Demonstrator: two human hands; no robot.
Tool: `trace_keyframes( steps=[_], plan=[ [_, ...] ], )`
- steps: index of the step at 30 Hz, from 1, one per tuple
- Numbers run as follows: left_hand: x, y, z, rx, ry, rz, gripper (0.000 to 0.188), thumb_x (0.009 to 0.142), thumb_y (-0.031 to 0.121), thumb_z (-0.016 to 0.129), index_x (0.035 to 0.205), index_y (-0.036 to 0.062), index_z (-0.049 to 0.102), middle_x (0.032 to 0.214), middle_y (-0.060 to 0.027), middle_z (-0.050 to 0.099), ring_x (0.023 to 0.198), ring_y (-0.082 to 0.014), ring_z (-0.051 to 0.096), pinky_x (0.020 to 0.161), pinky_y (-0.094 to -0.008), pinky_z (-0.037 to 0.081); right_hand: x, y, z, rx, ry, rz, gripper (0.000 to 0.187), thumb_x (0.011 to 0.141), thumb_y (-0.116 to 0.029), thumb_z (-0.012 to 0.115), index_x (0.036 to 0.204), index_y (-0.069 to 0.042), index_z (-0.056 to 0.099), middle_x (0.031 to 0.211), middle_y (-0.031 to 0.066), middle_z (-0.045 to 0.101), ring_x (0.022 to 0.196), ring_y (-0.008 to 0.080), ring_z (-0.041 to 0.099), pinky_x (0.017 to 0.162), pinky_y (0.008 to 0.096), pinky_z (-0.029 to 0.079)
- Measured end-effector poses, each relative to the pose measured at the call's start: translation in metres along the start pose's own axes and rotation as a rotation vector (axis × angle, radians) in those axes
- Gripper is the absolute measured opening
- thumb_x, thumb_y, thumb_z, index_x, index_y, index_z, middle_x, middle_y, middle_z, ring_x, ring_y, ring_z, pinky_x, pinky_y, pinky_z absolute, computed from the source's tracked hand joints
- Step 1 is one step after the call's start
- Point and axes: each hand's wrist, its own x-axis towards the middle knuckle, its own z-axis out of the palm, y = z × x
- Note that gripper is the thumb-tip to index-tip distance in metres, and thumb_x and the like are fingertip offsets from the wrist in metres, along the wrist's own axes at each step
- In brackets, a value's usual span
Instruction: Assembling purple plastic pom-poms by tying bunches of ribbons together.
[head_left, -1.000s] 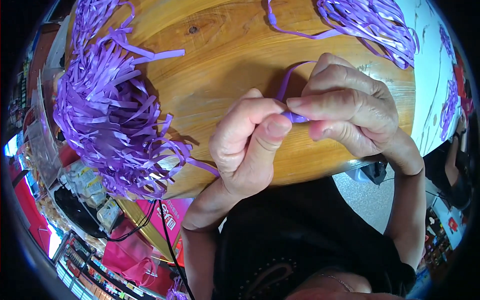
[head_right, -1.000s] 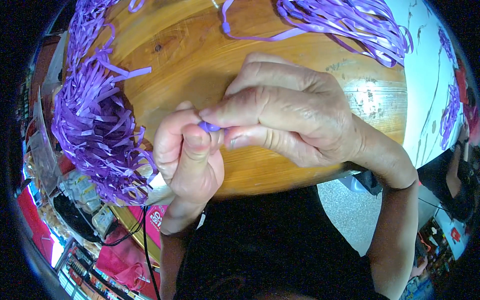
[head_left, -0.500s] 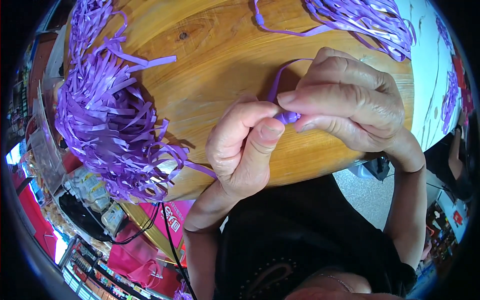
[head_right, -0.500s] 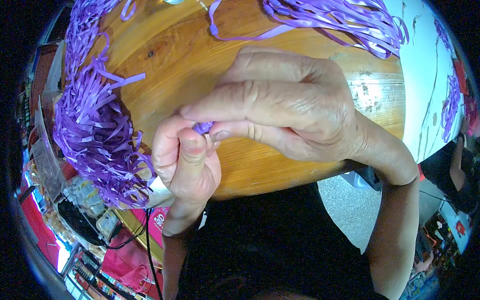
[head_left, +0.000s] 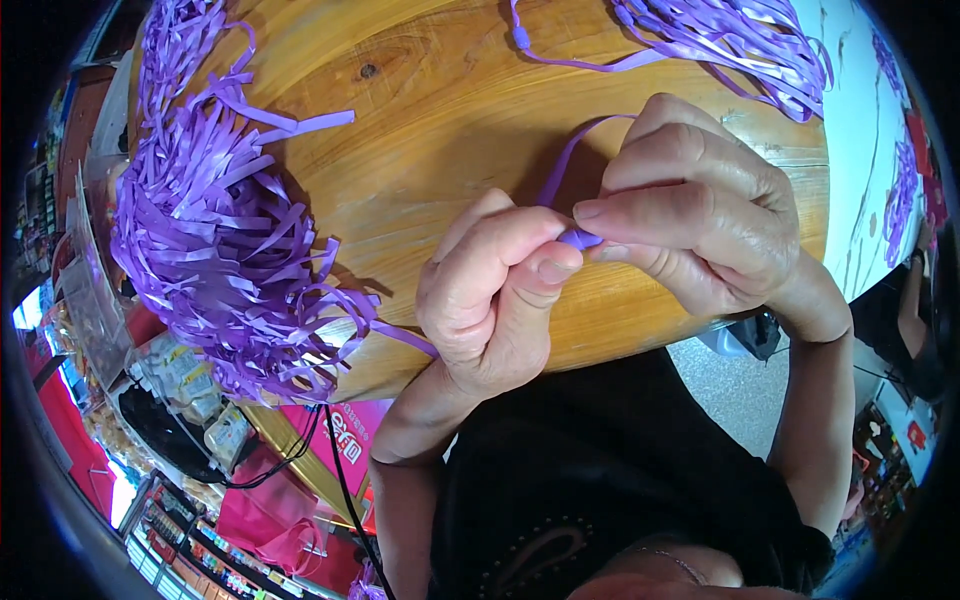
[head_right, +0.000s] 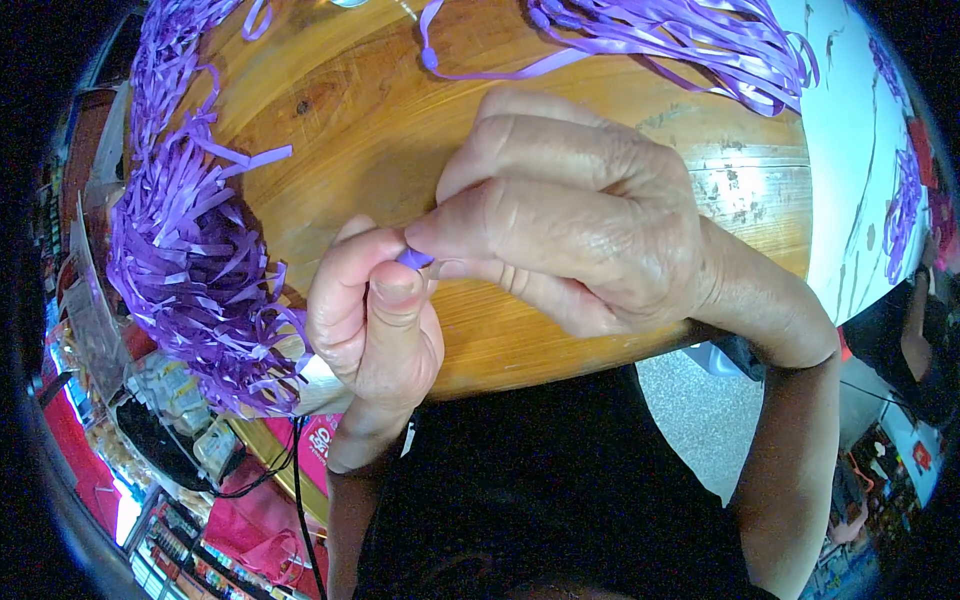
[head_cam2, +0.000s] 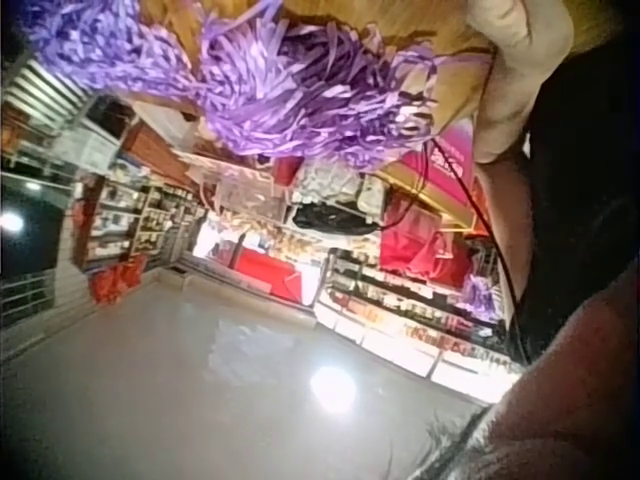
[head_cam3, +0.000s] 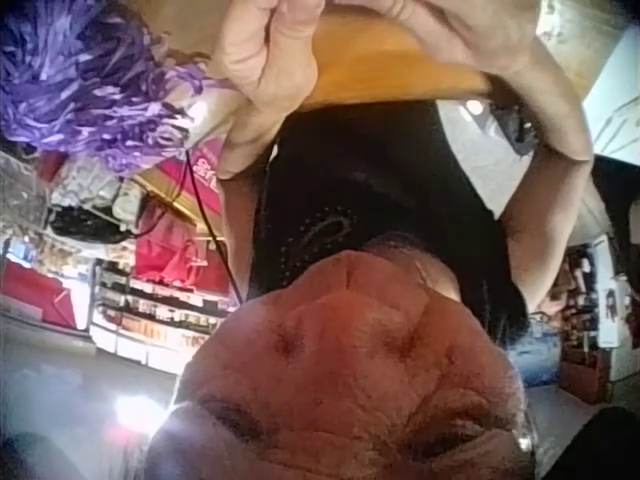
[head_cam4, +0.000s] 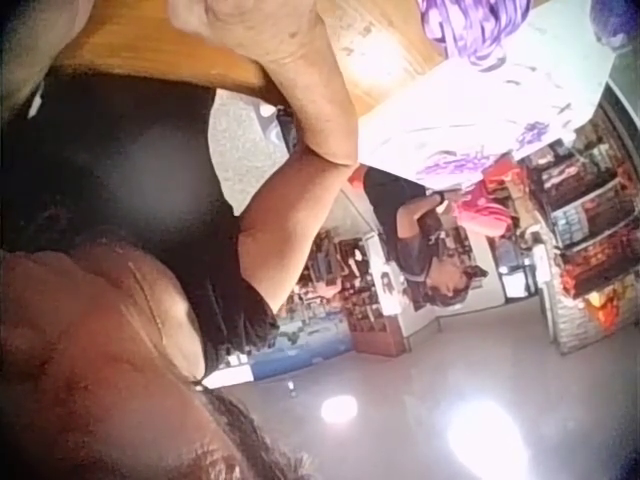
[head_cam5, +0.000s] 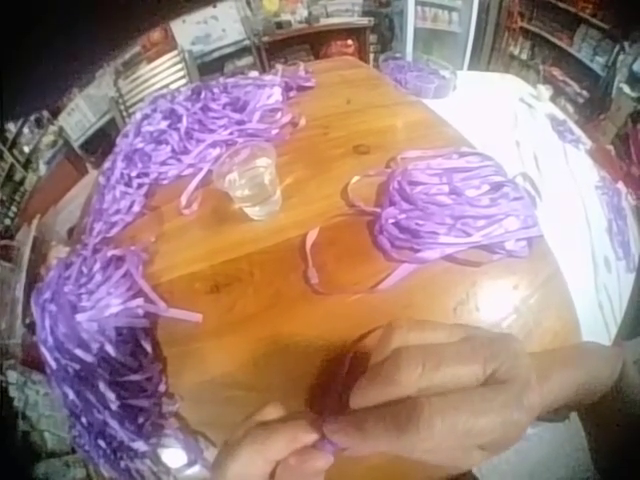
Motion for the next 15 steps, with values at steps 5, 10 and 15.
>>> trace_keyframes(
  steps=[5,10,15],
  plan=[
    [-0.0004,-0.0013,0.0009,-0.017,0.012,-0.002,0.013,0.082,0.008,0.063,0.086,-0.0033,0.059,0.066,-0.0040,0.049,0.055,-0.0111,0.041,0.049,-0.0237,0.032,-0.0038,-0.0042,0.0062,0.118,0.053,0.093,0.021,0.073,-0.007,0.070,0.089,0.002,0.061,0.074,0.0109,0.055,0.059,0.0184,0.049,0.052,0.0282,0.037],
    [-0.0007,-0.0007,0.0021,-0.079,0.046,-0.020,0.014,0.081,0.009,0.064,0.086,-0.0035,0.059,0.065,-0.0040,0.049,0.054,-0.0109,0.041,0.049,-0.0232,0.032,-0.0042,-0.0084,0.0072,0.246,0.036,0.243,0.022,0.073,-0.006,0.070,0.089,0.003,0.060,0.073,0.0108,0.054,0.058,0.0176,0.048,0.053,0.0286,0.037],
    [0.0050,0.0004,-0.0042,0.043,-0.047,0.018,0.013,0.080,0.007,0.065,0.086,-0.0033,0.059,0.065,-0.0037,0.048,0.055,-0.0108,0.041,0.049,-0.0230,0.032,0.0007,-0.0062,0.0013,0.073,-0.013,0.130,0.024,0.070,-0.008,0.072,0.089,0.003,0.060,0.071,0.0104,0.054,0.059,0.0182,0.048,0.052,0.0290,0.037]
  ],
)
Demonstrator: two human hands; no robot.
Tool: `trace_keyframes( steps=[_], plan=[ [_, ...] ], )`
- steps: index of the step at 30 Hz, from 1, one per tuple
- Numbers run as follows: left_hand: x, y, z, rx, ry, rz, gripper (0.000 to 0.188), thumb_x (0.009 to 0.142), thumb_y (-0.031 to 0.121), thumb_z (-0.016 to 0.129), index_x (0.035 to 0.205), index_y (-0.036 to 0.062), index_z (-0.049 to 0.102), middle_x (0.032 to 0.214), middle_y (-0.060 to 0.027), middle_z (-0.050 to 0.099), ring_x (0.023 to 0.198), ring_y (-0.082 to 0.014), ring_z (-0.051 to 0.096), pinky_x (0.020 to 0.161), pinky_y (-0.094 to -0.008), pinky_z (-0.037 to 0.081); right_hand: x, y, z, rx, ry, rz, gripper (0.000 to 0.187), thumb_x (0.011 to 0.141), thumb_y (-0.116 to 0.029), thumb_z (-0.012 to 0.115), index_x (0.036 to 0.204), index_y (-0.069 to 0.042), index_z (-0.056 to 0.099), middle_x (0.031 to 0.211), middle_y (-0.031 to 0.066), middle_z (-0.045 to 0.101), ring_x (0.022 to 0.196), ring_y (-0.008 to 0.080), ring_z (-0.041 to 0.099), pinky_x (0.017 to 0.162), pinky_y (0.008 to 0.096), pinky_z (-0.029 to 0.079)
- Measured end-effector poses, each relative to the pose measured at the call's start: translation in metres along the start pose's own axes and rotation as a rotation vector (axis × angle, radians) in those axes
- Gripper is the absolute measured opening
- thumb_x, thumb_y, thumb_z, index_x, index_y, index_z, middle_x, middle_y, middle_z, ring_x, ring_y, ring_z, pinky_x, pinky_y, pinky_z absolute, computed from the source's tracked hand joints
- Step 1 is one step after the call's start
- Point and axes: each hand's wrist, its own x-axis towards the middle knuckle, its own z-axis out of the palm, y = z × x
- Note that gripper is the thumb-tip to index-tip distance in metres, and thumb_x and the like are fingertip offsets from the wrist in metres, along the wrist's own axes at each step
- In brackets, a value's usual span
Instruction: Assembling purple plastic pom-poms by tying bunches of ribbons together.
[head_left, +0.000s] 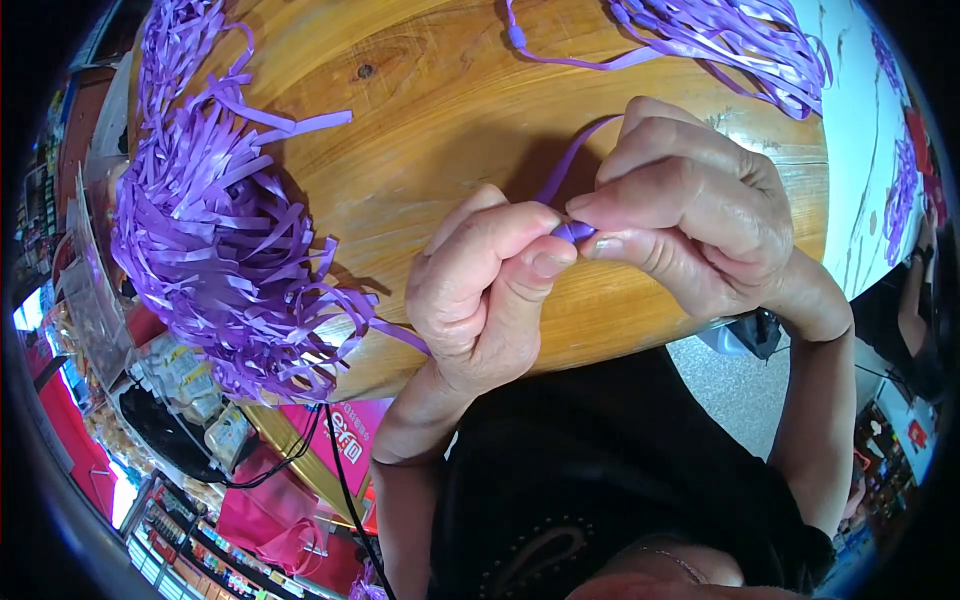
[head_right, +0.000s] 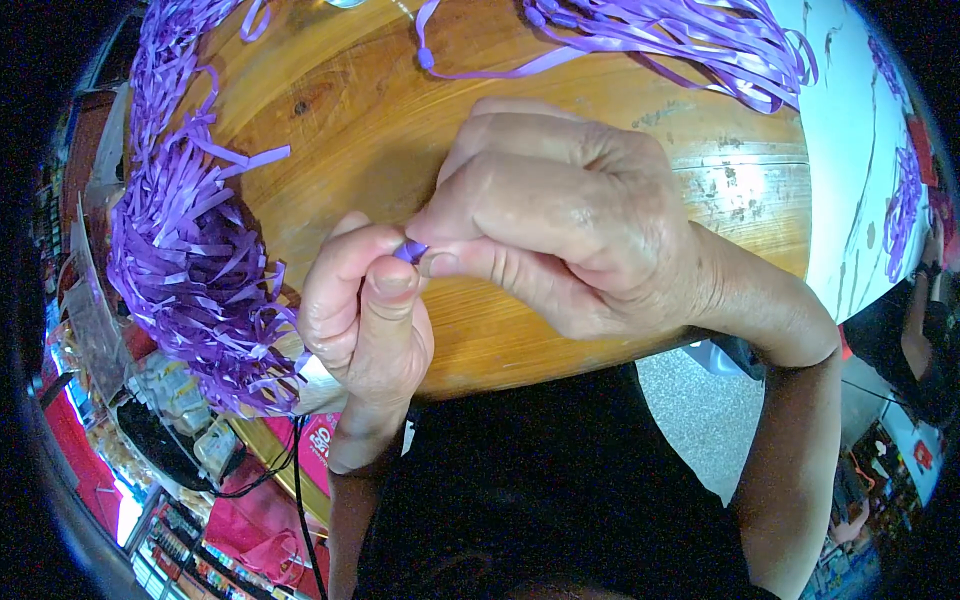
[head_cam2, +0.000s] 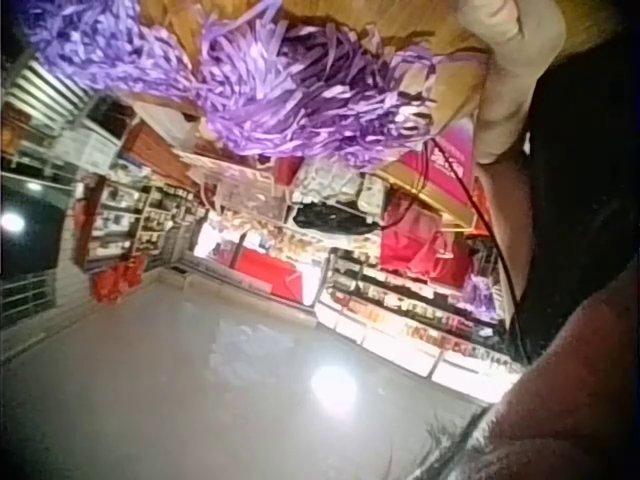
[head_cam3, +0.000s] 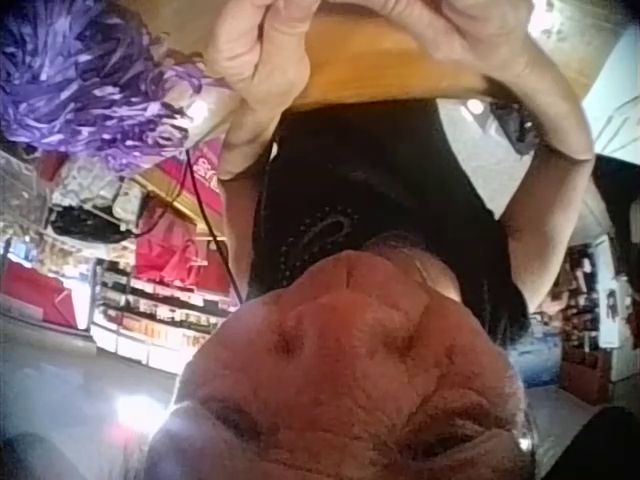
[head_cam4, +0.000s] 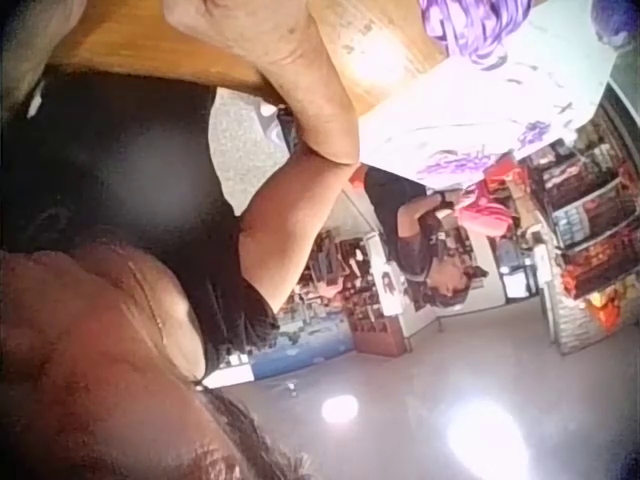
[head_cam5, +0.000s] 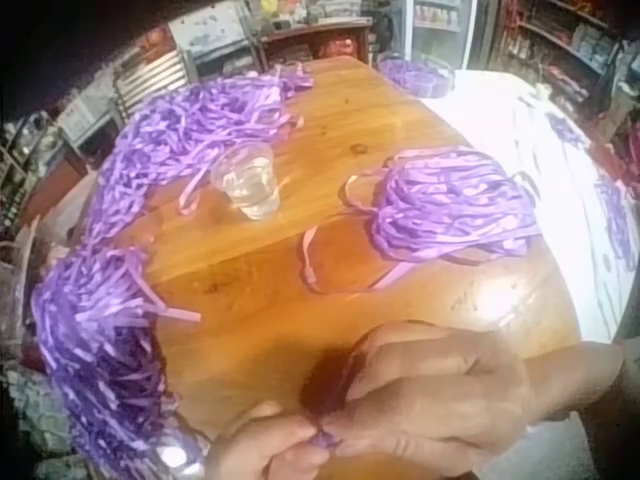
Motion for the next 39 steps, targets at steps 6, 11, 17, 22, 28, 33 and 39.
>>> trace_keyframes(
  steps=[6,11,17,22,28,33,39],
  plan=[
    [-0.003,-0.003,0.004,-0.059,0.045,-0.037,0.013,0.081,0.007,0.064,0.086,-0.0028,0.059,0.065,-0.0034,0.049,0.055,-0.0108,0.041,0.050,-0.0233,0.032,-0.001,0.003,0.001,0.060,-0.001,0.034,0.023,0.071,-0.007,0.071,0.088,0.003,0.060,0.072,0.0101,0.054,0.058,0.0182,0.048,0.052,0.0292,0.037],
    [-0.006,-0.004,0.008,-0.181,0.066,-0.089,0.013,0.082,0.008,0.063,0.088,-0.0025,0.059,0.067,-0.0033,0.051,0.058,-0.0104,0.042,0.052,-0.0230,0.033,-0.006,0.001,0.007,0.182,0.026,0.103,0.020,0.074,-0.006,0.069,0.090,0.001,0.060,0.074,0.0090,0.055,0.059,0.0168,0.047,0.054,0.0290,0.038],
    [-0.013,0.000,0.015,-0.354,0.116,-0.120,0.014,0.084,0.007,0.060,0.095,-0.0023,0.058,0.073,-0.0046,0.056,0.061,-0.0099,0.044,0.056,-0.0228,0.035,-0.009,0.001,0.013,0.248,0.038,0.086,0.021,0.076,-0.006,0.069,0.093,0.000,0.058,0.077,0.0072,0.054,0.059,0.0148,0.044,0.056,0.0287,0.036],
    [-0.011,0.001,0.014,-0.332,0.098,-0.084,0.014,0.085,0.007,0.059,0.095,-0.0022,0.058,0.077,-0.0058,0.057,0.063,-0.0096,0.045,0.057,-0.0233,0.036,-0.011,0.001,0.015,0.248,0.065,0.079,0.021,0.077,-0.007,0.068,0.094,0.000,0.058,0.078,0.0063,0.055,0.058,0.0142,0.042,0.056,0.0286,0.034],
    [-0.008,0.004,0.010,-0.445,-0.002,-0.260,0.013,0.088,0.010,0.055,0.093,-0.0028,0.057,0.076,-0.0053,0.058,0.063,-0.0098,0.045,0.059,-0.0232,0.038,-0.003,0.005,0.007,0.216,-0.007,0.040,0.020,0.078,-0.009,0.067,0.094,0.000,0.058,0.077,0.0070,0.055,0.059,0.0149,0.046,0.055,0.0289,0.037],
    [-0.009,0.002,0.010,-0.424,0.039,-0.175,0.015,0.090,0.012,0.054,0.093,-0.0026,0.054,0.079,-0.0057,0.057,0.068,-0.0096,0.047,0.063,-0.0229,0.038,0.002,0.006,0.006,0.185,0.002,-0.032,0.022,0.077,-0.012,0.067,0.094,0.001,0.061,0.076,0.0082,0.057,0.059,0.0160,0.049,0.055,0.0282,0.039],
    [-0.007,0.003,0.012,-0.437,0.070,-0.261,0.013,0.091,0.012,0.052,0.093,-0.0010,0.053,0.082,-0.0036,0.054,0.071,-0.0071,0.045,0.065,-0.0210,0.037,-0.003,0.014,0.001,0.118,-0.053,0.068,0.034,0.074,-0.018,0.070,0.099,0.003,0.060,0.080,0.0112,0.061,0.066,0.0195,0.058,0.058,0.0293,0.045]
  ],
)
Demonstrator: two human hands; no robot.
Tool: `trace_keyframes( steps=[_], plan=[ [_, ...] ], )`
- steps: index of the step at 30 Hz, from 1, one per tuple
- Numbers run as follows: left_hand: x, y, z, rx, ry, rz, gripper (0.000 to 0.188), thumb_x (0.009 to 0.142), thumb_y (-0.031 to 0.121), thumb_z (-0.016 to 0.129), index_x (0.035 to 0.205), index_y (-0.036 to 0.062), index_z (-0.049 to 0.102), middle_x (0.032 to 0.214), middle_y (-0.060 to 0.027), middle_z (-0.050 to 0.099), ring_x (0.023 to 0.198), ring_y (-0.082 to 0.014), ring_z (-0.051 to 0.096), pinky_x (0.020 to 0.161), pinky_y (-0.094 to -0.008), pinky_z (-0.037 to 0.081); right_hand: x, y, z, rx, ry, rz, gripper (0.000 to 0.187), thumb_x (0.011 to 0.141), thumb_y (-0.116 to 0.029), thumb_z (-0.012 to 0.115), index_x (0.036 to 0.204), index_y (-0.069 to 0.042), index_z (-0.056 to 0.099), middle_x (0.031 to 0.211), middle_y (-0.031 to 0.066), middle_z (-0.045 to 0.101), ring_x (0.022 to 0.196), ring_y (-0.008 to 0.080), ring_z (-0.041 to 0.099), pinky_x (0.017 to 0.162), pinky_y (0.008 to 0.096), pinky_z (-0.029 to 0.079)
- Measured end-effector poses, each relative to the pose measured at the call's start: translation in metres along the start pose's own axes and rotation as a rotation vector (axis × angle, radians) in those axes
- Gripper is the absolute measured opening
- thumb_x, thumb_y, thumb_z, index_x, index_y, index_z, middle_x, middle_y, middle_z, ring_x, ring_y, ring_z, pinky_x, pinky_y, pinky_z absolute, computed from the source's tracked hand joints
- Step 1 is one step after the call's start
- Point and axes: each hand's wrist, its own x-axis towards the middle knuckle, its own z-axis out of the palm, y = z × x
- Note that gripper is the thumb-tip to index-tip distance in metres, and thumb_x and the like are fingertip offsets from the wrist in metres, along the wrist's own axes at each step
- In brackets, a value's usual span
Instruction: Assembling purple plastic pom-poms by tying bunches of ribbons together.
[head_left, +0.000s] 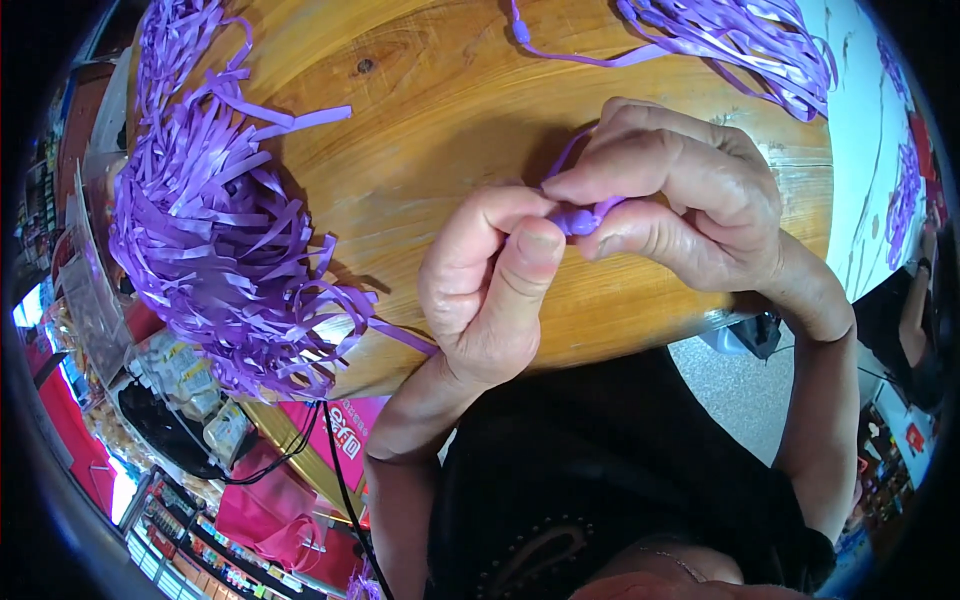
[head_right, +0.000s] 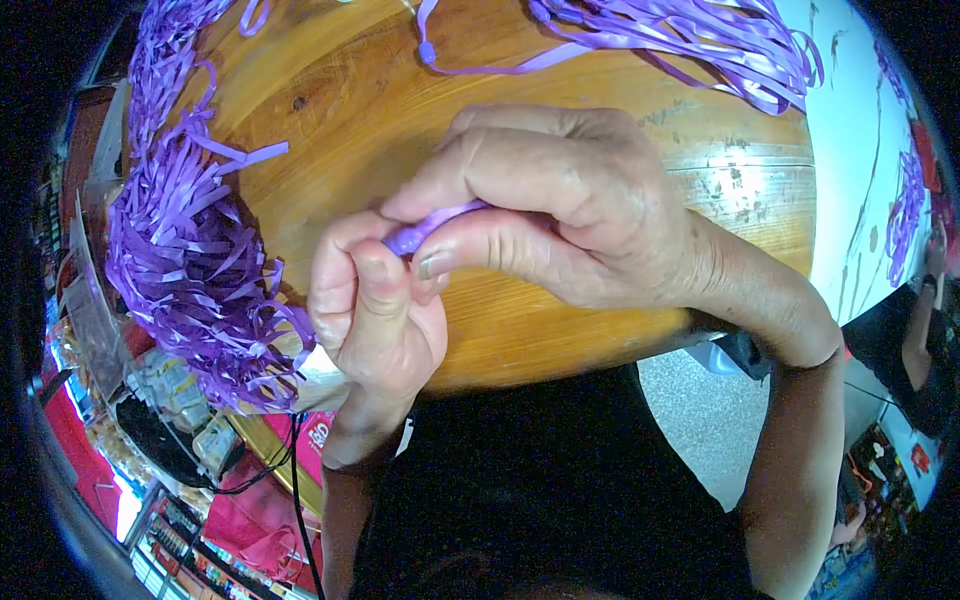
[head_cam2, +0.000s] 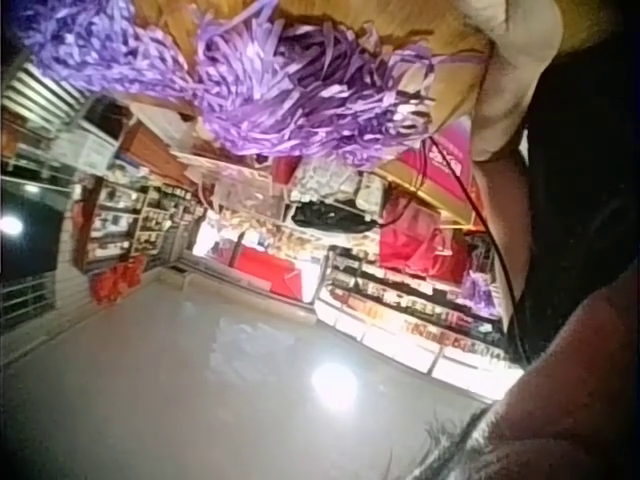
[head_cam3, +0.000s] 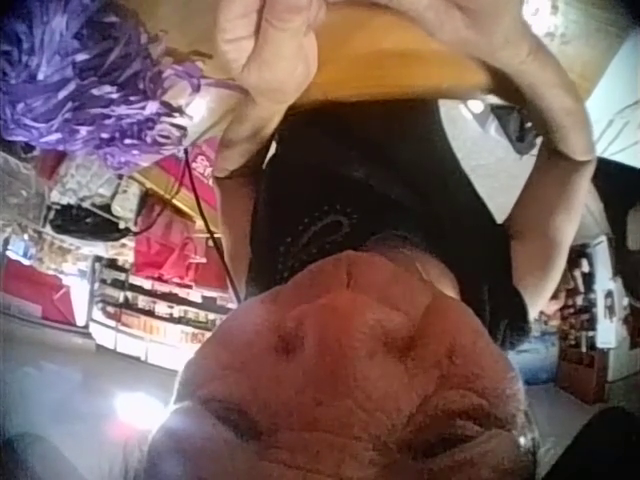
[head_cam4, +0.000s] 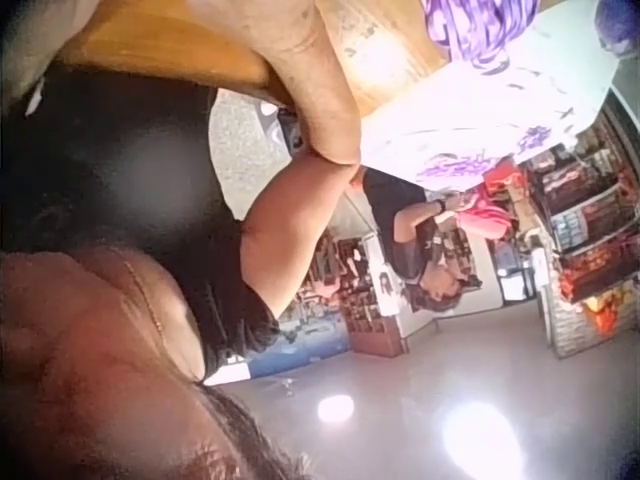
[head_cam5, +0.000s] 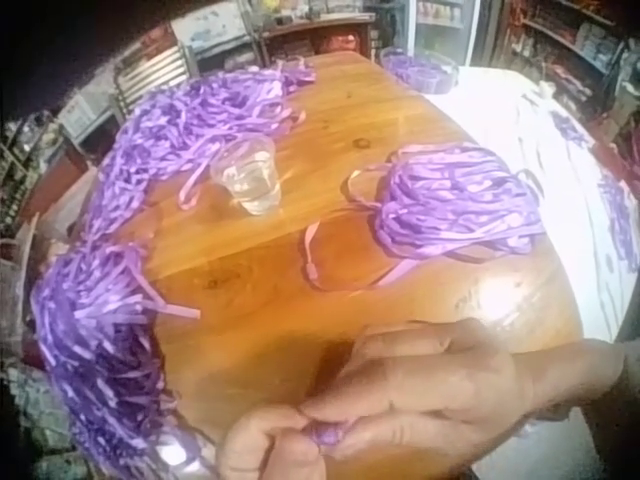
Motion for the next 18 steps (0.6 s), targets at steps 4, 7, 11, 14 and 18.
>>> trace_keyframes(
  steps=[4,7,11,14,18],
  plan=[
    [0.0022,0.0040,-0.0010,0.052,0.026,0.007,0.012,0.091,0.011,0.053,0.093,-0.0009,0.053,0.082,-0.0031,0.054,0.073,-0.0068,0.047,0.067,-0.0206,0.038,0.0024,-0.0040,0.0024,0.012,0.001,0.066,0.041,0.073,-0.020,0.069,0.104,0.005,0.059,0.082,0.0123,0.061,0.068,0.0212,0.060,0.060,0.0291,0.047],
    [0.0032,0.0065,0.0027,0.109,0.059,-0.015,0.011,0.090,0.011,0.053,0.092,-0.0004,0.053,0.080,-0.0017,0.053,0.074,-0.0055,0.046,0.066,-0.0191,0.037,0.0042,-0.0027,0.0032,-0.004,0.060,-0.007,0.046,0.073,-0.022,0.069,0.107,0.006,0.058,0.085,0.0131,0.062,0.070,0.0223,0.060,0.060,0.0294,0.047],
    [0.0015,0.0046,-0.0052,0.162,0.068,-0.047,0.011,0.090,0.010,0.054,0.089,-0.0006,0.054,0.078,-0.0001,0.052,0.070,-0.0048,0.044,0.064,-0.0183,0.036,0.0076,0.0026,0.0008,-0.207,0.099,-0.214,0.046,0.068,-0.018,0.072,0.105,0.006,0.059,0.088,0.0137,0.063,0.072,0.0232,0.061,0.059,0.0291,0.047],
    [0.0021,0.0056,-0.0058,0.180,0.038,-0.071,0.010,0.089,0.009,0.055,0.087,-0.0011,0.055,0.077,0.0003,0.052,0.069,-0.0050,0.044,0.063,-0.0184,0.036,0.0038,0.0008,-0.0010,-0.287,0.095,-0.235,0.045,0.064,-0.012,0.074,0.103,0.005,0.060,0.086,0.0129,0.063,0.070,0.0229,0.060,0.057,0.0290,0.047],
    [0.0005,0.0001,-0.0025,0.231,0.106,0.032,0.007,0.086,0.005,0.058,0.089,-0.0016,0.057,0.075,-0.0016,0.055,0.066,-0.0067,0.046,0.059,-0.0200,0.037,0.0037,-0.0002,0.0024,-0.322,0.101,-0.216,0.045,0.061,-0.008,0.075,0.102,0.003,0.061,0.081,0.0115,0.061,0.067,0.0219,0.059,0.055,0.0293,0.047]
  ],
)
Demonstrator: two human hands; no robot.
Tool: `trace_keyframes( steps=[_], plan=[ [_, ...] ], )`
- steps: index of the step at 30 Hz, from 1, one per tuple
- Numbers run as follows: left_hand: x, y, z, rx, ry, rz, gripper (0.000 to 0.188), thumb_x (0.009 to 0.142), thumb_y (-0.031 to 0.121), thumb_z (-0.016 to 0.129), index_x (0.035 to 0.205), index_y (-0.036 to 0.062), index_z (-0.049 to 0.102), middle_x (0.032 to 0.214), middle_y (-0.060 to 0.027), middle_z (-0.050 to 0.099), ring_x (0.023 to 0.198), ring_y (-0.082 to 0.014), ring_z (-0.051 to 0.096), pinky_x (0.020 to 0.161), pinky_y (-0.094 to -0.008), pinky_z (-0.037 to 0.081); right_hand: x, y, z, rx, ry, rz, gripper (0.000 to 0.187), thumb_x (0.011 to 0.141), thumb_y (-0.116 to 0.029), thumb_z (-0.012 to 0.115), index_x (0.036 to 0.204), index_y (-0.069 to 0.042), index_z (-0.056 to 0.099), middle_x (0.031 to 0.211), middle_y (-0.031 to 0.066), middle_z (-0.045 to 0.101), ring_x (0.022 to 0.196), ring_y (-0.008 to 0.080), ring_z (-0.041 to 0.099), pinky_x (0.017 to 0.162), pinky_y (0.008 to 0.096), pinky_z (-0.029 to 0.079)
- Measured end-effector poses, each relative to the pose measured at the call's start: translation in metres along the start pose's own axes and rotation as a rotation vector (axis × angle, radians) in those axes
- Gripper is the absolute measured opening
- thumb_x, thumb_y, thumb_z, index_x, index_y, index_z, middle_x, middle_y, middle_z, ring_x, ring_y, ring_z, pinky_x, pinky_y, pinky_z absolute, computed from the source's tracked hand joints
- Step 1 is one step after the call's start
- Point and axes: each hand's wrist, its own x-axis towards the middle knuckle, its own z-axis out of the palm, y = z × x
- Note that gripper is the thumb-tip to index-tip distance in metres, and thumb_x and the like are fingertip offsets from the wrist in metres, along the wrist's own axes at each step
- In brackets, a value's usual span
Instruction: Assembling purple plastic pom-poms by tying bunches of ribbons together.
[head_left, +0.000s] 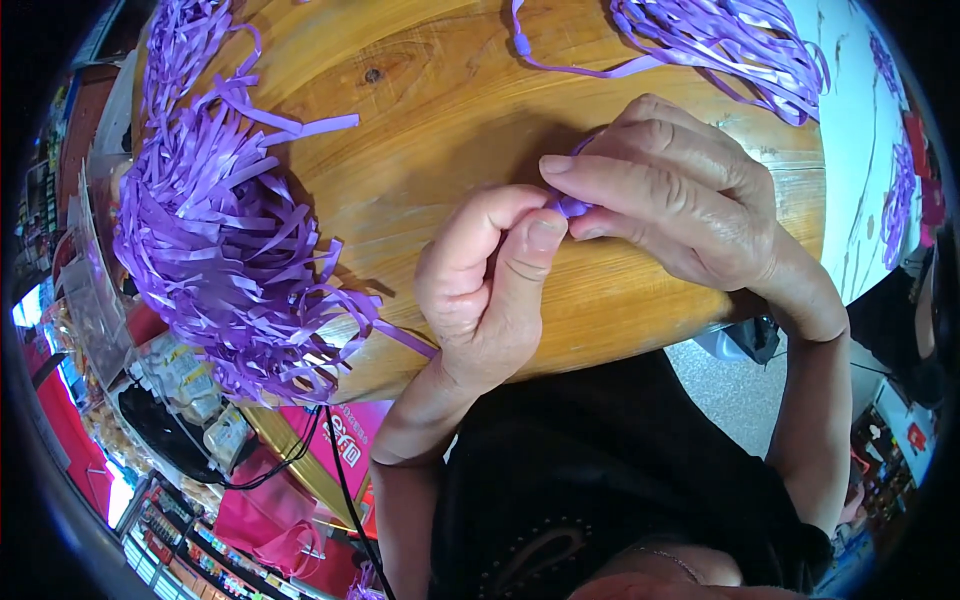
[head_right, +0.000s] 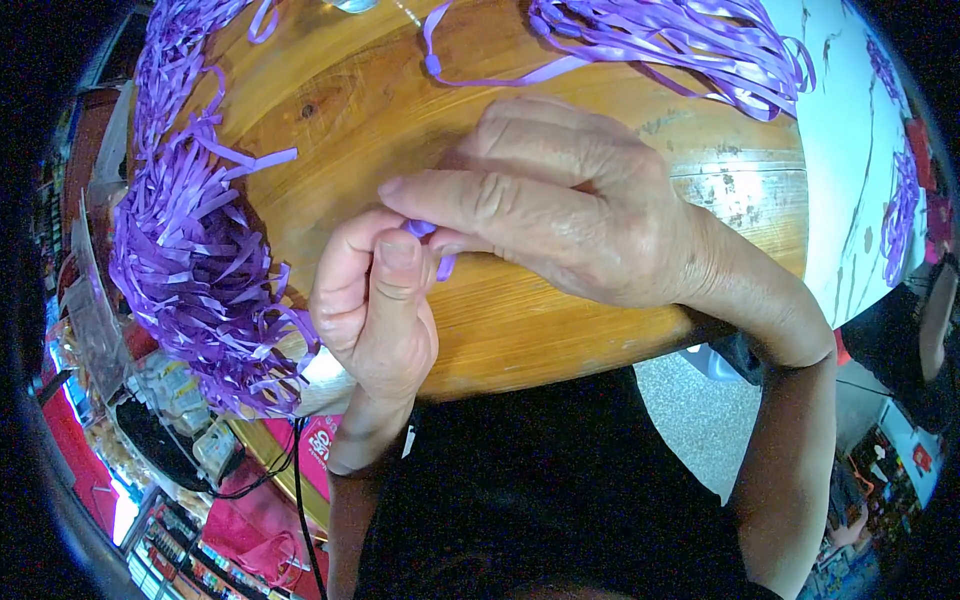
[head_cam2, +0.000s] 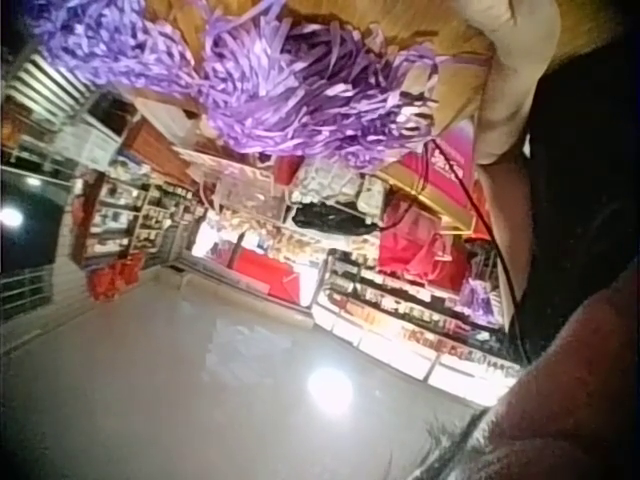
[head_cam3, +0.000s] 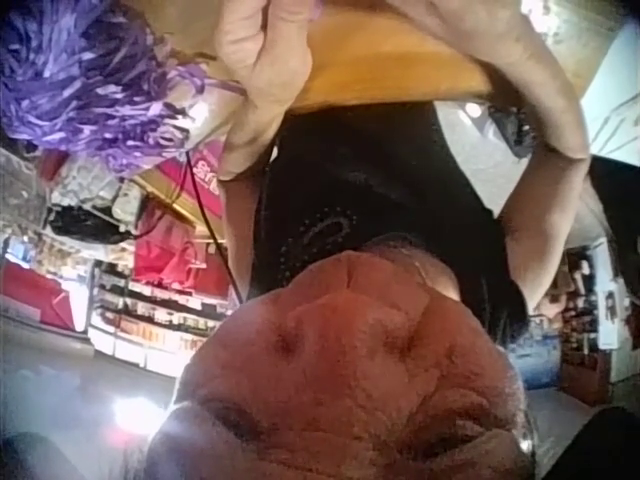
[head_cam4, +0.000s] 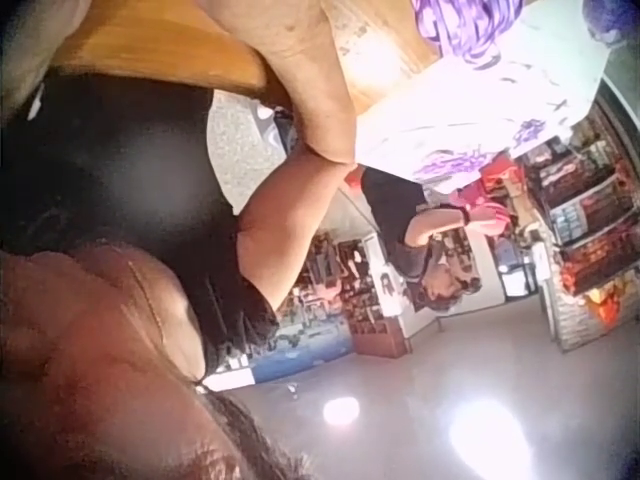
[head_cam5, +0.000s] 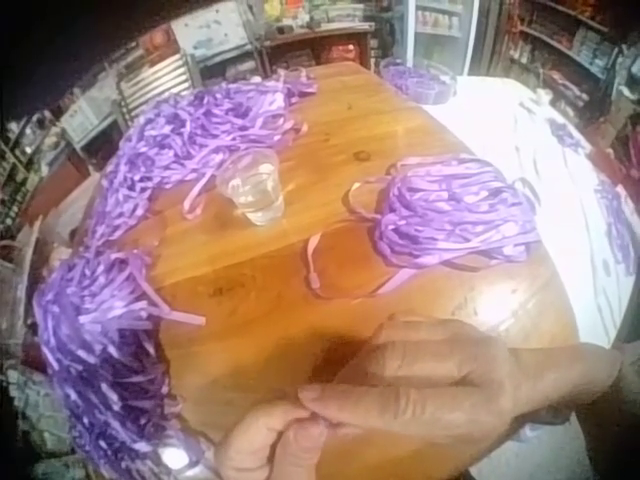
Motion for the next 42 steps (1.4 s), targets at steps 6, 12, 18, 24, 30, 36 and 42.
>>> trace_keyframes(
  steps=[6,12,18,24,30,36,42],
  plan=[
    [0.007,0.002,-0.007,0.351,-0.039,0.366,0.019,0.078,0.001,0.066,0.095,-0.0032,0.058,0.075,-0.0085,0.059,0.062,-0.0142,0.052,0.054,-0.0240,0.041,0.003,-0.008,-0.007,-0.004,-0.025,0.040,0.039,0.064,-0.008,0.074,0.098,0.003,0.061,0.080,0.0114,0.062,0.067,0.0216,0.059,0.055,0.0299,0.047],
    [0.006,0.012,-0.006,0.418,-0.077,0.279,0.024,0.076,0.003,0.069,0.096,-0.0031,0.058,0.077,-0.0087,0.059,0.062,-0.0135,0.052,0.053,-0.0221,0.040,0.003,-0.006,-0.005,0.069,-0.016,0.060,0.029,0.069,-0.009,0.071,0.094,0.004,0.061,0.083,0.0123,0.064,0.067,0.0220,0.060,0.056,0.0296,0.047],
    [0.009,0.014,-0.006,0.356,-0.121,0.270,0.025,0.077,0.005,0.069,0.098,-0.0022,0.058,0.081,-0.0074,0.058,0.064,-0.0112,0.051,0.053,-0.0198,0.039,0.005,-0.008,-0.007,0.096,-0.049,0.134,0.024,0.072,-0.007,0.070,0.091,0.003,0.061,0.078,0.0123,0.062,0.066,0.0220,0.059,0.056,0.0298,0.046],
    [0.011,0.010,-0.005,0.240,-0.119,0.177,0.021,0.082,0.003,0.063,0.101,-0.0031,0.055,0.088,-0.0069,0.056,0.070,-0.0101,0.048,0.062,-0.0199,0.040,0.003,-0.006,-0.006,0.092,-0.029,0.130,0.025,0.072,-0.005,0.070,0.092,0.003,0.059,0.077,0.0126,0.061,0.066,0.0225,0.059,0.055,0.0291,0.046],
    [0.006,0.011,-0.002,0.014,-0.091,-0.026,0.017,0.085,0.002,0.058,0.101,-0.0043,0.054,0.089,-0.0071,0.054,0.073,-0.0095,0.046,0.064,-0.0198,0.038,0.003,-0.006,-0.007,0.101,-0.040,0.142,0.025,0.071,-0.001,0.071,0.092,0.003,0.059,0.078,0.0123,0.061,0.066,0.0218,0.059,0.056,0.0285,0.045],
    [0.008,0.007,-0.007,0.035,-0.100,0.036,0.017,0.084,0.000,0.058,0.100,-0.0036,0.055,0.085,-0.0037,0.049,0.070,-0.0074,0.042,0.060,-0.0183,0.034,0.003,-0.002,-0.005,0.097,-0.020,0.091,0.023,0.070,0.001,0.071,0.091,0.003,0.059,0.078,0.0124,0.060,0.067,0.0207,0.058,0.056,0.0278,0.045],
    [0.011,0.008,-0.009,0.159,-0.098,0.097,0.017,0.082,0.000,0.061,0.098,-0.0021,0.058,0.084,-0.0022,0.048,0.068,-0.0058,0.040,0.057,-0.0176,0.031,0.003,-0.002,-0.005,0.106,-0.033,0.123,0.022,0.071,0.001,0.070,0.091,0.001,0.060,0.081,0.0122,0.060,0.067,0.0193,0.058,0.055,0.0264,0.045]
  ],
)
